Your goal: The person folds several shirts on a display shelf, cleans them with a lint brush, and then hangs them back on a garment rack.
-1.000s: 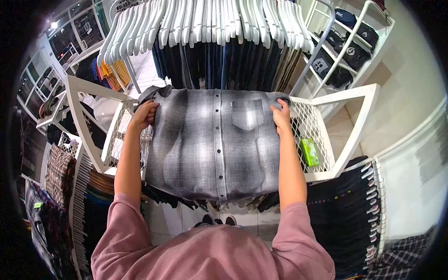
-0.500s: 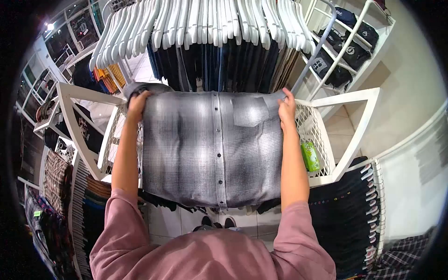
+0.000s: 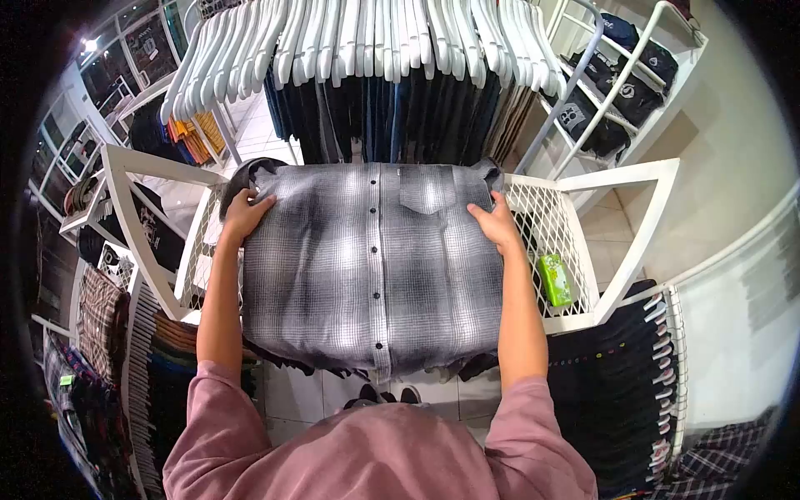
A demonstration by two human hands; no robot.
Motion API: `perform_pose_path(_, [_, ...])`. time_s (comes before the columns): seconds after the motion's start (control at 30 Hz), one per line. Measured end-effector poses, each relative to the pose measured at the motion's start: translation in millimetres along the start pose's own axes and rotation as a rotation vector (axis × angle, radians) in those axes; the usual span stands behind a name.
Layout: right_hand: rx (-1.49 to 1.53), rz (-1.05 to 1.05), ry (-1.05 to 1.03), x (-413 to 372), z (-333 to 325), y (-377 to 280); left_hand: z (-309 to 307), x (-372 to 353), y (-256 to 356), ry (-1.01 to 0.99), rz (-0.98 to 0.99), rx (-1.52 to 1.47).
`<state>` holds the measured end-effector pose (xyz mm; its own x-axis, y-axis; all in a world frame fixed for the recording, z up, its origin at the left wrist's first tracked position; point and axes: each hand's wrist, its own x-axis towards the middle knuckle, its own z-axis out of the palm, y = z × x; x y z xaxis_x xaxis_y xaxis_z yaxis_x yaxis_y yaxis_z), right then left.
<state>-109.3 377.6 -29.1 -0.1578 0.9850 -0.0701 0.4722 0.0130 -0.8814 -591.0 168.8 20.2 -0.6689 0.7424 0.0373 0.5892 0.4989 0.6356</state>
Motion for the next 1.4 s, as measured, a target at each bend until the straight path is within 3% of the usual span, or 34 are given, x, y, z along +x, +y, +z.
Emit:
perform_pose_path(0.1, [-0.046,-0.033,-0.01,0.9,-9.6,2.0,6.5,28.5,-31.5,-0.093,0.067,-0.075])
perform_pose_path(0.13, [-0.085,-0.044,0.14,4.7,-5.8,-2.0,10.0,27.2,-24.8,0.082,0.187,-0.138])
perform_pose_path(0.17, [-0.088,-0.044,0.135,12.4,-4.9,-8.8,11.3,31.0,-15.7,0.174,0.228,-0.069])
perform_pose_path(0.23, [-0.046,0.01,0.196,29.4,-1.4,-9.4,29.2,31.8,-3.8,0.664,0.462,0.193])
perform_pose_path(0.3, [-0.026,-0.033,0.217,28.3,6.2,-10.2,32.0,26.8,9.2,0.558,0.484,0.305])
perform_pose_path(0.37, [-0.165,0.051,0.187,-12.4,9.6,-42.2,28.2,1.1,22.3,0.534,0.402,0.329])
perform_pose_path(0.43, [-0.207,0.017,0.158,-36.8,-0.7,-28.9,21.2,-28.7,19.9,0.412,0.275,0.445])
perform_pose_path(0.5, [-0.319,0.053,0.023,-92.0,-21.4,-39.3,13.5,-71.0,2.1,0.424,0.295,0.394])
perform_pose_path(0.57, [-0.23,-0.011,-0.011,-125.0,-32.6,-9.4,5.2,-116.2,-12.5,0.388,0.215,0.447])
perform_pose_path(0.63, [-0.271,0.014,0.007,-169.7,-37.2,-15.4,2.0,-149.5,-25.5,0.365,0.137,0.525])
perform_pose_path(0.73, [-0.384,-0.022,0.072,-185.9,-41.1,0.1,5.9,-171.8,-34.4,0.477,0.201,0.3])
perform_pose_path(0.83, [-0.5,-0.084,0.105,-189.0,-39.0,4.3,16.5,-168.7,-35.1,0.487,0.214,0.292])
perform_pose_path(0.9, [-0.565,-0.188,0.3,-176.3,-36.3,3.8,20.3,-151.2,-36.4,0.518,0.291,0.244])
perform_pose_path(0.97, [-0.501,-0.277,0.344,-155.9,-43.6,-0.2,11.6,-132.2,-16.1,0.483,0.142,-0.024])
perform_pose_path(1.13, [-0.351,-0.21,0.376,-157.8,-76.6,-82.9,-50.5,-90.0,24.4,0.524,0.317,0.026])
perform_pose_path(1.23, [-0.415,-0.203,0.301,-141.4,-65.9,-44.5,-46.1,-63.8,-6.5,0.384,0.285,0.131])
perform_pose_path(1.3, [-0.455,-0.075,0.238,-144.1,-51.6,-16.4,-27.1,-62.5,-36.4,0.106,0.25,0.187])
perform_pose_path(1.37, [-0.477,-0.097,0.216,-162.4,-44.9,10.2,-27.0,-104.8,-33.6,-0.009,0.049,0.097])
perform_pose_path(1.4, [-0.474,-0.055,0.186,-180.9,-42.9,8.2,-29.0,-129.9,-33.3,-0.021,0.073,0.031])
